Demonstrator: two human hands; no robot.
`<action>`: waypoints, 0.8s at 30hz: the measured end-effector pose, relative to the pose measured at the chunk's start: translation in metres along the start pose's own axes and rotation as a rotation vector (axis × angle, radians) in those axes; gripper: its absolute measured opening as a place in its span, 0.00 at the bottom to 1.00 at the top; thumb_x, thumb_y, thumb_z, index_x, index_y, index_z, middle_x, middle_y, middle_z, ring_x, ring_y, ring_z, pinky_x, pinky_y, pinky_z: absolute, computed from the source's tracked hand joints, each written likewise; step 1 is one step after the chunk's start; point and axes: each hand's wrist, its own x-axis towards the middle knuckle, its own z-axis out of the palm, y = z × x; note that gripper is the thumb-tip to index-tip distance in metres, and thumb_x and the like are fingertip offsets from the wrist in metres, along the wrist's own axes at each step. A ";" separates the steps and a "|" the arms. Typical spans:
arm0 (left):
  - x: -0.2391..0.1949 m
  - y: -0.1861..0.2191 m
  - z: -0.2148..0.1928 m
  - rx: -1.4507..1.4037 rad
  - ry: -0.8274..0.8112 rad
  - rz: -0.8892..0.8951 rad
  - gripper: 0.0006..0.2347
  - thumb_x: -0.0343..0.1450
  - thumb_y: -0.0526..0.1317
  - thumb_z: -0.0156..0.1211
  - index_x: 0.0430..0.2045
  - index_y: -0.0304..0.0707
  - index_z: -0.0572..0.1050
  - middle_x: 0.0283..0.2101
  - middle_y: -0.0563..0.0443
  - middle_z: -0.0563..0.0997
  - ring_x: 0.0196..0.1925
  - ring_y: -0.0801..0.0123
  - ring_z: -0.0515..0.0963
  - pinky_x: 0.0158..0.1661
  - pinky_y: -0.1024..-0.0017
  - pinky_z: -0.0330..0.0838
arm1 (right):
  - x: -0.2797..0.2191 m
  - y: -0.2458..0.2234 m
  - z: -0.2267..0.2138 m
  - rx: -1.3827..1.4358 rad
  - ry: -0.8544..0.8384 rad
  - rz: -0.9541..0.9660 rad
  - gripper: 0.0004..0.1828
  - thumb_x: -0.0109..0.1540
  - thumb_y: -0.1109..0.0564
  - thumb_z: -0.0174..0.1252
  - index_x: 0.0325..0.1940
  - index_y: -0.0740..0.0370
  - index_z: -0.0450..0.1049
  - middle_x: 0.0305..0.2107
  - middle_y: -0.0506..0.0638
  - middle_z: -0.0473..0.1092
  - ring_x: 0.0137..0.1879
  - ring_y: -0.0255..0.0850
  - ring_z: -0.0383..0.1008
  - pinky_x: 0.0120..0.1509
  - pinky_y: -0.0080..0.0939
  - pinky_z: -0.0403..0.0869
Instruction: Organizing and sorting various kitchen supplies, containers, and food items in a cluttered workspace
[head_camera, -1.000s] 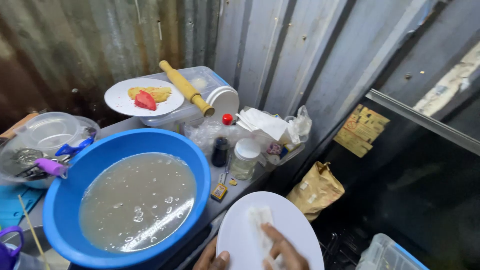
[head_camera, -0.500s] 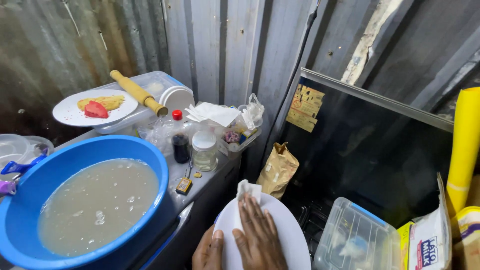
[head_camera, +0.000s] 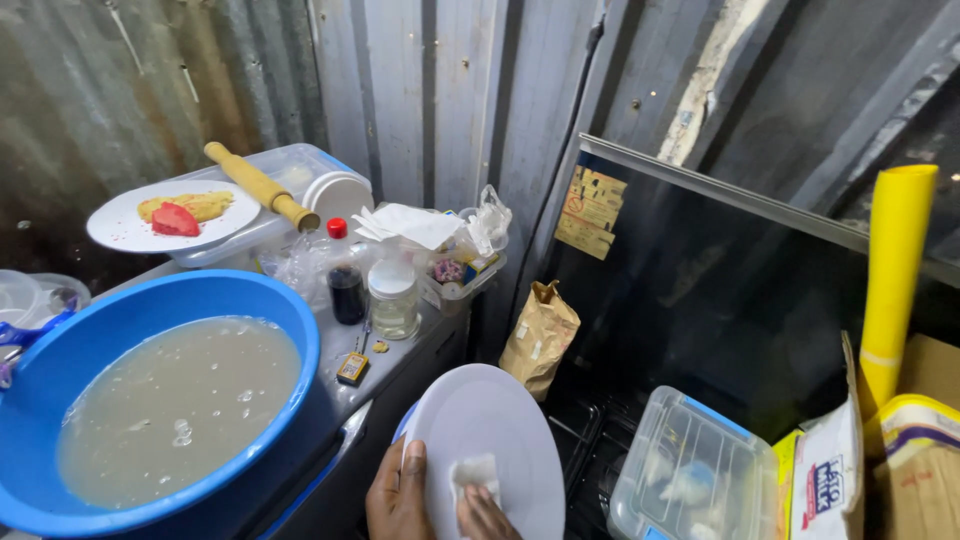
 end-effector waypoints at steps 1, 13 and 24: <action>-0.004 0.009 0.005 0.140 0.013 -0.025 0.19 0.77 0.44 0.63 0.55 0.29 0.89 0.47 0.39 0.94 0.48 0.63 0.86 0.49 0.69 0.77 | 0.079 -0.032 -0.029 0.057 -0.069 0.215 0.15 0.75 0.51 0.53 0.64 0.47 0.80 0.53 0.51 0.85 0.60 0.43 0.88 0.66 0.36 0.84; -0.010 0.020 0.017 0.098 -0.147 -0.127 0.22 0.81 0.45 0.57 0.49 0.21 0.93 0.40 0.30 0.95 0.39 0.59 0.87 0.40 0.65 0.79 | 0.205 -0.030 -0.059 0.221 -0.361 -0.159 0.22 0.73 0.65 0.50 0.70 0.71 0.74 0.71 0.62 0.72 0.79 0.50 0.72 0.82 0.44 0.72; -0.016 0.067 0.028 0.388 -0.602 0.257 0.22 0.74 0.49 0.68 0.58 0.36 0.91 0.52 0.55 0.95 0.54 0.80 0.85 0.55 0.75 0.78 | 0.258 0.016 -0.060 0.271 -0.576 -0.070 0.20 0.73 0.60 0.46 0.67 0.64 0.75 0.66 0.56 0.76 0.80 0.58 0.70 0.83 0.68 0.61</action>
